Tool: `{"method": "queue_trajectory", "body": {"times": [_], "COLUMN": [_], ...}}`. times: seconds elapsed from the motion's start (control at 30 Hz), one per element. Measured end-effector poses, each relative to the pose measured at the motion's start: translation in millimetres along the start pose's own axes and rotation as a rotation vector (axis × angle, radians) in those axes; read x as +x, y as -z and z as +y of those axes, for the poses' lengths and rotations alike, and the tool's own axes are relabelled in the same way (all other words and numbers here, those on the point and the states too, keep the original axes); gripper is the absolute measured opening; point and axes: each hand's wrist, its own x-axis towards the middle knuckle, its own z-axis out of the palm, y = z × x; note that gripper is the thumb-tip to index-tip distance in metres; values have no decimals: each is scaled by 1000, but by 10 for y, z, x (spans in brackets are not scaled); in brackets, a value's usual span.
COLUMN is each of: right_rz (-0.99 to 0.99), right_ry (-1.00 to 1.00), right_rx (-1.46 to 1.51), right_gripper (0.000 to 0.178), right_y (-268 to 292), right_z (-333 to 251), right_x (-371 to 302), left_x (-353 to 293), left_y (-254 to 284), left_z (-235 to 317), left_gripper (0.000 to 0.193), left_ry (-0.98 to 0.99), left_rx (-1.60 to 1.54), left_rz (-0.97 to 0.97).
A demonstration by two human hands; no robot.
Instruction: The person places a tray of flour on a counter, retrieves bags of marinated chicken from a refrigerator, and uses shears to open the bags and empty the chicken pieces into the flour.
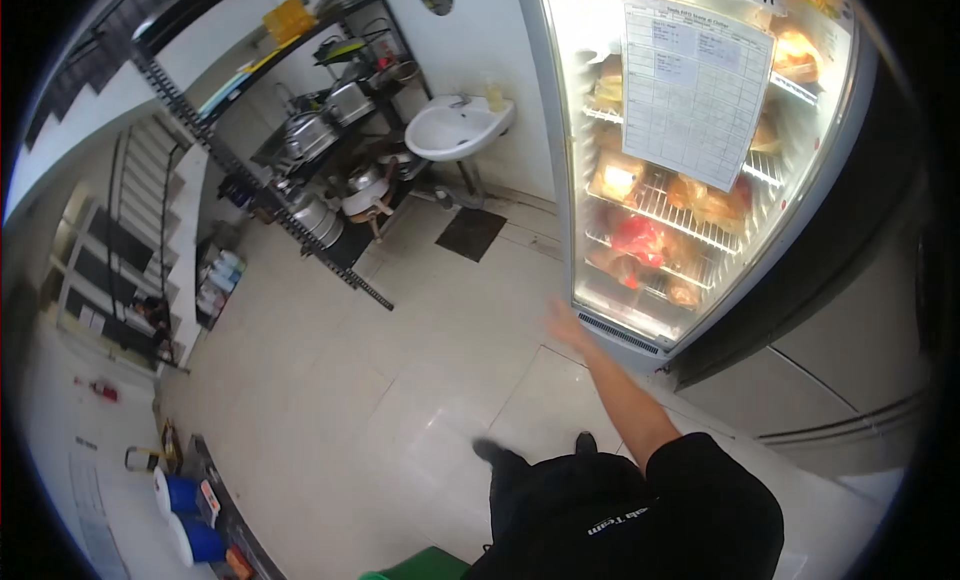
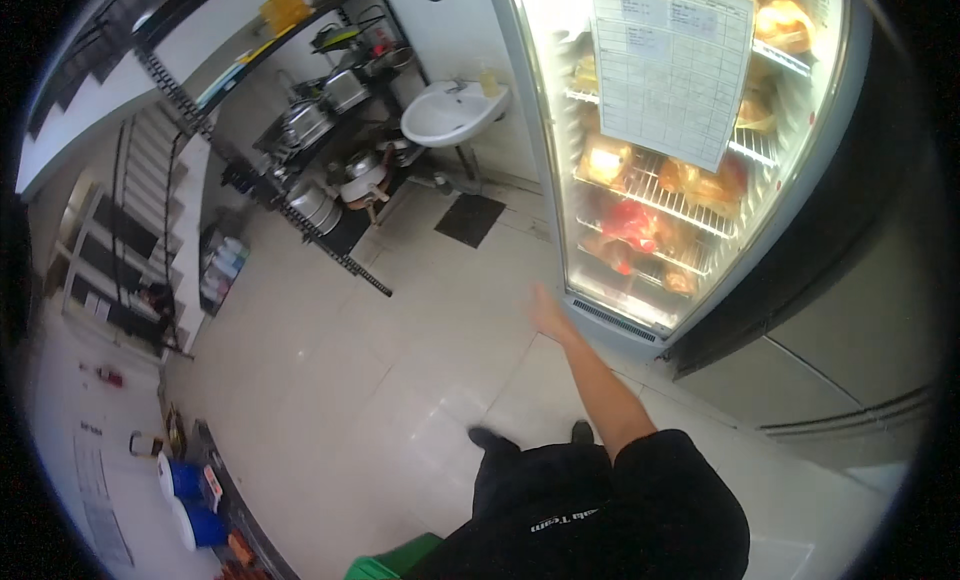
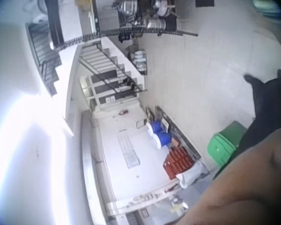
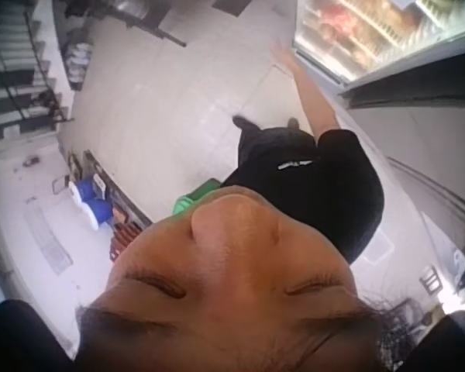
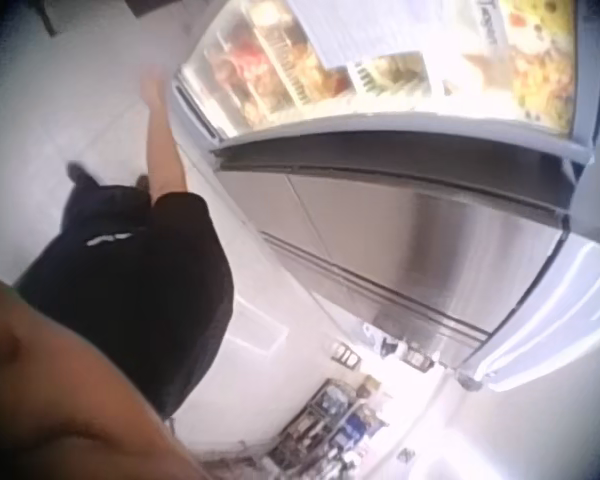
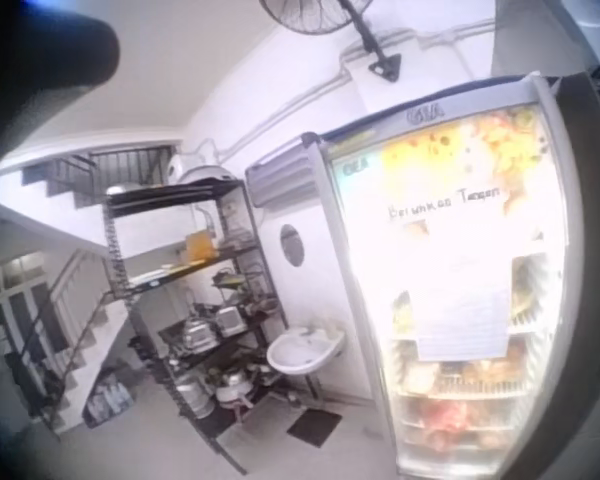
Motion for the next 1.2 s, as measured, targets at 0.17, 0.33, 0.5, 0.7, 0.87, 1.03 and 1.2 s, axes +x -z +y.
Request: {"method": "queue_trajectory", "body": {"times": [0.17, 0.33, 0.5, 0.7, 0.87, 1.03, 1.2], "right_rz": [1099, 1070, 1070, 958, 1604, 2164, 1991], "right_ry": [600, 123, 174, 282, 101, 193, 247], "right_rx": [76, -64, -58, 222, 171, 133, 343], "right_gripper": [46, 43, 45, 52, 74, 86, 76], "right_y": [1324, 1591, 1580, 751, 89, 654, 1373], "right_z": [-2453, -3009, -2961, -3287, -2440, -2354, -1910], "right_x": [1647, 1898, 1625, 63, -1602, -2514, -3832], "left_x": [1183, 2796, 2833, 3263, 2901, 2661, 2531], "left_y": [783, 1914, 1180, -204, -1432, -2135, -3184], "left_z": [1098, 2863, 5128, 5492, 5374, 5492, 5795], "left_gripper": [20, 28, 37, 26, 29, 30, 29], "left_ry": [-102, -448, -238, -337, -662, -619, -918], "left_rx": [139, -15, 425, 647, 1179, 1374, 1352], "left_rz": [-101, -214, -377, -512, -1005, -1049, -941]}}
